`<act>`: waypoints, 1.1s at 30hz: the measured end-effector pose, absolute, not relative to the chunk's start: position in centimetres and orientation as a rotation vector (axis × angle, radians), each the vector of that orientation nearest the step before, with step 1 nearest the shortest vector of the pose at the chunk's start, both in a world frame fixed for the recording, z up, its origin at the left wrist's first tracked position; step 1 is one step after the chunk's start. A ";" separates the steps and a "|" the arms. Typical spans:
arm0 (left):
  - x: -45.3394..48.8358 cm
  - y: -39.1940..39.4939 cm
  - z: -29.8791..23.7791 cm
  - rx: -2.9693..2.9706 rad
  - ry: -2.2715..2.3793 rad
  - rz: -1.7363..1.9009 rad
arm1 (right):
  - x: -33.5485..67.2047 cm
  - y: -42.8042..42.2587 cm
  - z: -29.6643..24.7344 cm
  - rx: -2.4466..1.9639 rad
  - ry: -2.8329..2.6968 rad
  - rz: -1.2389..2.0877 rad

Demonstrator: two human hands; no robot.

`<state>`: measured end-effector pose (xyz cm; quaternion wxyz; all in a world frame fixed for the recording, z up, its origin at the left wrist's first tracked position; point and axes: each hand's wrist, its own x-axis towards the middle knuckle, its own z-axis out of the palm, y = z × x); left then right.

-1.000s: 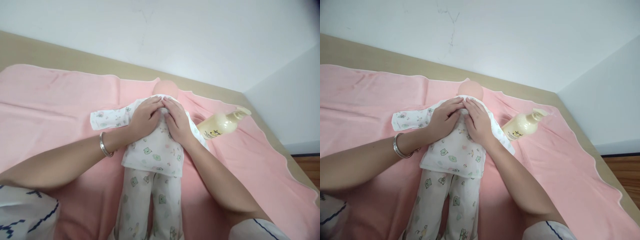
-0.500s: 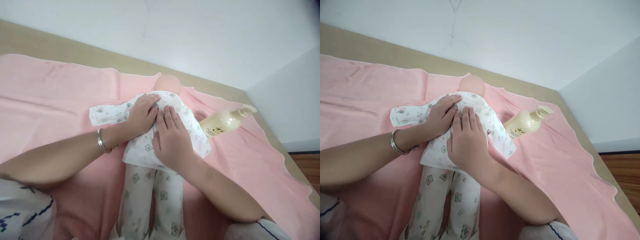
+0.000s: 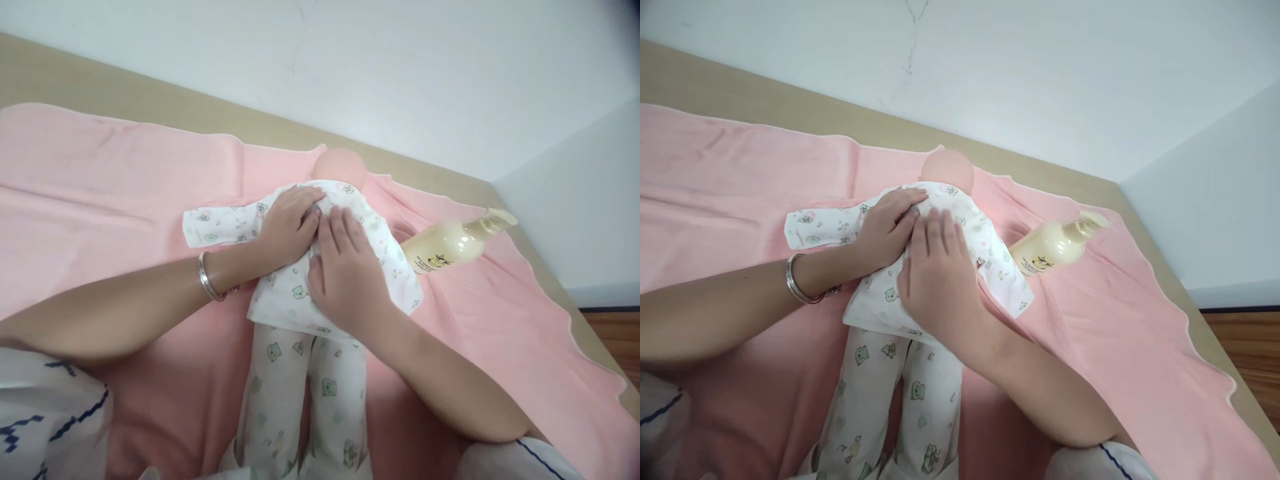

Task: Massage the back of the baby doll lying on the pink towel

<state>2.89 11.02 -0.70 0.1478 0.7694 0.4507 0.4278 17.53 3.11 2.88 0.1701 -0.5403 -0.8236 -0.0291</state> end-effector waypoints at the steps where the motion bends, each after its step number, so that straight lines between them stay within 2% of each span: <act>1: 2.9 11.0 -0.7 2.210 1.299 1.229 | 17.2 2.7 2.7 -1.470 -2.361 -0.084; 5: 2.9 11.0 -0.6 2.209 1.328 1.193 | 18.1 4.3 2.8 -1.440 -2.403 0.080; 10: 2.9 11.2 -0.6 2.230 1.288 1.231 | 20.8 8.9 3.6 -1.607 -2.316 0.279; 13: 2.9 11.2 -0.7 2.215 1.288 1.240 | 20.9 9.1 4.0 -1.713 -2.276 0.250; 16: 2.9 11.2 -0.8 2.198 1.285 1.250 | 19.6 6.8 4.2 -1.814 -2.295 0.083; 20: 2.9 11.1 -0.9 2.208 1.283 1.264 | 17.5 2.8 4.0 -1.654 -2.397 -0.092; 24: 2.9 11.1 -0.9 2.208 1.306 1.244 | 17.7 3.6 3.9 -1.514 -2.445 0.043; 29: 2.9 11.1 -0.6 2.205 1.287 1.225 | 20.5 9.3 4.2 -1.717 -2.298 0.314; 33: 2.9 11.1 -0.7 2.196 1.276 1.241 | 20.6 8.7 4.4 -1.777 -2.242 0.236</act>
